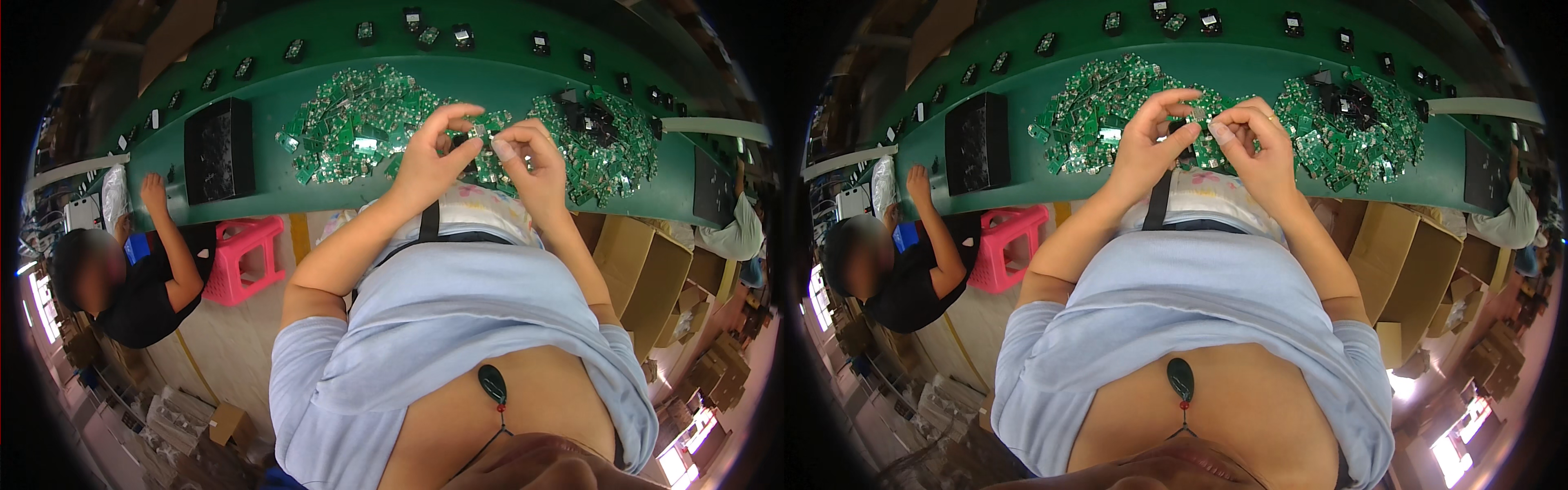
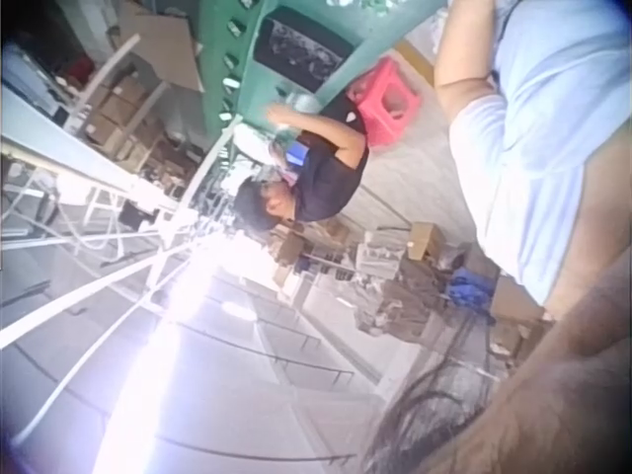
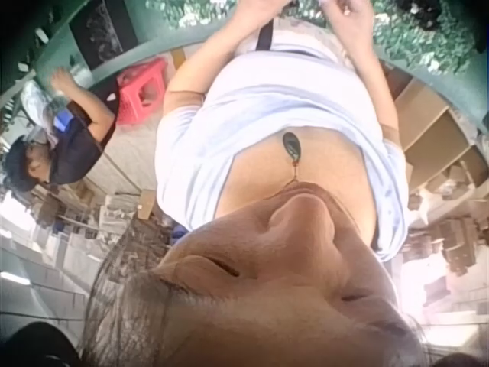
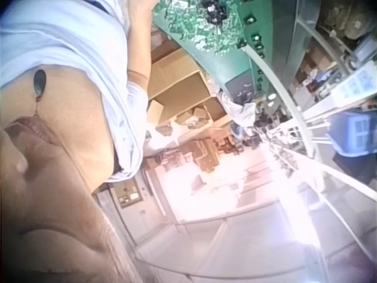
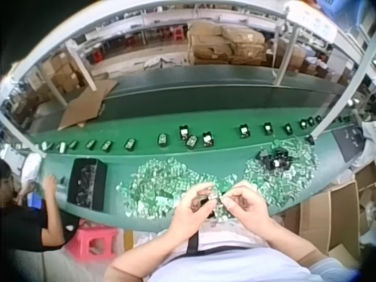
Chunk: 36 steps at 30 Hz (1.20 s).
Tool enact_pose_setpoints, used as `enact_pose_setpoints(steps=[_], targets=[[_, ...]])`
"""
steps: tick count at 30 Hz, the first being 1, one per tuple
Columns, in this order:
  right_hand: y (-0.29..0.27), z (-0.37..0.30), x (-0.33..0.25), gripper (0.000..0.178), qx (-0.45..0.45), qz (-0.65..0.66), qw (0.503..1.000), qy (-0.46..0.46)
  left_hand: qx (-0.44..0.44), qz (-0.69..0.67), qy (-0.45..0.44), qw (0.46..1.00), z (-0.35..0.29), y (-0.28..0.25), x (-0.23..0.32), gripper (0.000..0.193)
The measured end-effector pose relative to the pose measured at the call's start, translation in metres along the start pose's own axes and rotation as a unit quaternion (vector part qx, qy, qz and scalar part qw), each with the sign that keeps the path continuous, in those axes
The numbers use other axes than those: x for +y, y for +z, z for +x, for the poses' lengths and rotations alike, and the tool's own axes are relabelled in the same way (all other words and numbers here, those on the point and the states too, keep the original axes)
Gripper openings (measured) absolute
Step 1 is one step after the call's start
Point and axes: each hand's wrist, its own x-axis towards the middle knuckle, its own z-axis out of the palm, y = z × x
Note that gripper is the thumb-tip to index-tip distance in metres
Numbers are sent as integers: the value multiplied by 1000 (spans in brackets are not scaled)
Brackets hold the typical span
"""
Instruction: The person picks up a black casing and a green circuit board, fits the board into the casing by hand, and places the assembled unit onto the green conveyor belt.
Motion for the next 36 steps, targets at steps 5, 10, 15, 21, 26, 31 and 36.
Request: enact_pose_setpoints(steps=[5, 10, 15, 21, 26, 31, 36], targets=[[-14, 5, -15, 12, -70, -148, 972, -171, -15, 42, -56, 997, 2, -8, 8, 21], [-15, 11, -24, 16, -107, -242, 922, -282, 11, 79, 5, 997, -1, -5, 15, 21], [-14, 13, -30, 16, -127, -274, 906, -298, 29, 122, 61, 990, -1, -5, 12, 21], [-15, 17, -37, 18, -156, -301, 888, -310, 32, 161, 86, 983, -1, -5, 13, 21], [-15, 19, -44, 17, -211, -354, 855, -315, 29, 218, 130, 967, -1, -5, 15, 21], [-15, 23, -45, 16, -241, -374, 839, -312, 22, 239, 151, 959, 3, -5, 14, 21], [-16, 28, -36, 18, -261, -315, 866, -288, 21, 206, 153, 966, 3, -4, 5, 20]])
